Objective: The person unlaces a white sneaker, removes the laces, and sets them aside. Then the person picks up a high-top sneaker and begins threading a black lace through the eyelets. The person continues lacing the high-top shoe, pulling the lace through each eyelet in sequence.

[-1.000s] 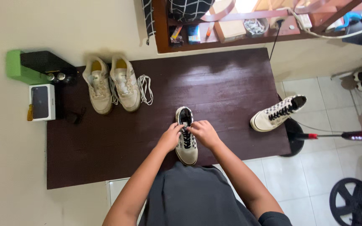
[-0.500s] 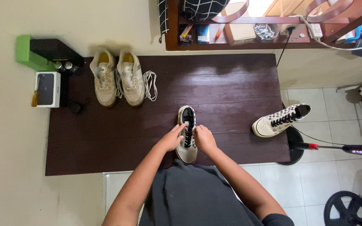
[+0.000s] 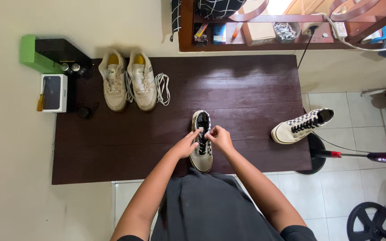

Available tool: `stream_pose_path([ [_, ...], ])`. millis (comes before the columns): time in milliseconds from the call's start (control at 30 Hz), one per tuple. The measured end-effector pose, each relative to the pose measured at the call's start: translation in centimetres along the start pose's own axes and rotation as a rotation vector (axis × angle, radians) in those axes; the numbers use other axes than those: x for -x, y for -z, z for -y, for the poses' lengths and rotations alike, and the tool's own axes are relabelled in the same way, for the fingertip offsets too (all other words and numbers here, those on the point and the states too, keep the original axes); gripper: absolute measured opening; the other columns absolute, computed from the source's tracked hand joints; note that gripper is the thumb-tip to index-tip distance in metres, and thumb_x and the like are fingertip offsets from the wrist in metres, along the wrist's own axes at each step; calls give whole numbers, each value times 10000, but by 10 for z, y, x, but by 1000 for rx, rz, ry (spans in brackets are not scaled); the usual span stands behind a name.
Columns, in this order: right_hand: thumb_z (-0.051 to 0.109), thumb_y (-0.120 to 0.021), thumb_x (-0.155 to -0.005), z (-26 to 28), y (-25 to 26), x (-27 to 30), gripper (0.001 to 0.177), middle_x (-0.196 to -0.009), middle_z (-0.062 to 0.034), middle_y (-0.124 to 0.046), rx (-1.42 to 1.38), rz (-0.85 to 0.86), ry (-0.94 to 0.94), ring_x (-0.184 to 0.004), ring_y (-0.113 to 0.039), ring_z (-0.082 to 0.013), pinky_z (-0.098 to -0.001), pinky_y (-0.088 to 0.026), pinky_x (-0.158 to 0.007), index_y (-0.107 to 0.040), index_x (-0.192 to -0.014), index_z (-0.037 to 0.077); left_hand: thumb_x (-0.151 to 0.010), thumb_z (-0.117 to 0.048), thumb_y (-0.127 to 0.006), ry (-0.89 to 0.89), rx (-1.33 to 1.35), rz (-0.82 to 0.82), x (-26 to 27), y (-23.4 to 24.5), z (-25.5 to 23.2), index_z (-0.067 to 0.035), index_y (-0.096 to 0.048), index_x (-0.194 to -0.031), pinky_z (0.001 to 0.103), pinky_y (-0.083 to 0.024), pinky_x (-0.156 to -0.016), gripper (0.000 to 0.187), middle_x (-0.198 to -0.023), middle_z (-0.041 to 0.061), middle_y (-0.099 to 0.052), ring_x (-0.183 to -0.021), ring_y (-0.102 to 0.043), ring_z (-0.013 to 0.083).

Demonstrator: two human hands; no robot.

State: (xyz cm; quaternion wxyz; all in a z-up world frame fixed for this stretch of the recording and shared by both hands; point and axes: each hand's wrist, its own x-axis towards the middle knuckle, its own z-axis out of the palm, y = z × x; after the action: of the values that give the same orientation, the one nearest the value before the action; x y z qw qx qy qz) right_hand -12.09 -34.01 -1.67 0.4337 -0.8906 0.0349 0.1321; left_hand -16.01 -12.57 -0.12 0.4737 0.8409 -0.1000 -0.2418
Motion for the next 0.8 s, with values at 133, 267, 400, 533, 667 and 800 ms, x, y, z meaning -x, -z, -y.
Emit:
stream_pose_path([
  [133, 164, -854, -776, -5, 2, -2, 229, -751, -94, -748, 4, 12, 14, -660, -710, -156, -317, -567, -645, -714, -871, 9, -976, -159, -588, 21, -2, 13, -1, 0, 4, -313, -257, -1601, 410, -431, -1123, 724, -1602, 141, -406, -1410, -482, 359],
  [267, 155, -841, -782, -10, 2, -1, 205, -763, -97, -761, -1, -2, 39, -668, -720, -137, -302, -574, -654, -723, -871, 13, -974, -178, -620, 93, -35, 24, -6, -9, 13, -337, -225, -1608, 413, -407, -1141, 764, -1637, 186, -290, -1442, -418, 380],
  [400, 132, -798, -793, -7, 1, 1, 153, -759, -93, -759, -19, 8, -18, -662, -723, -127, -295, -579, -654, -727, -860, 15, -947, -100, -654, -55, 62, -122, -10, -14, 21, -284, -383, -1576, 437, -442, -1100, 709, -1546, 269, -396, -1381, -485, 424],
  [533, 146, -760, -797, -1, -8, 3, 141, -740, -65, -747, -151, 42, -122, -650, -692, -119, -297, -564, -625, -718, -846, 20, -936, -122, -651, 121, 132, -211, -14, -18, 20, -205, -559, -1353, 436, -559, -887, 434, -1133, 207, -725, -1053, -722, 380],
  [667, 153, -746, -795, 1, -10, 0, 145, -713, -50, -727, -145, 26, -63, -638, -673, -107, -287, -549, -620, -700, -819, 18, -891, -115, -722, 56, 104, -374, -24, -22, 14, -138, -624, -1169, 447, -564, -793, 296, -959, 205, -741, -943, -727, 394],
  [800, 166, -721, -827, 2, -7, -23, 155, -687, -60, -695, -194, -3, -79, -604, -621, -122, -308, -520, -587, -672, -806, 20, -882, -129, -728, 114, 147, -489, -45, -17, 14, -137, -633, -1096, 437, -565, -762, 235, -989, 143, -768, -948, -739, 358],
])
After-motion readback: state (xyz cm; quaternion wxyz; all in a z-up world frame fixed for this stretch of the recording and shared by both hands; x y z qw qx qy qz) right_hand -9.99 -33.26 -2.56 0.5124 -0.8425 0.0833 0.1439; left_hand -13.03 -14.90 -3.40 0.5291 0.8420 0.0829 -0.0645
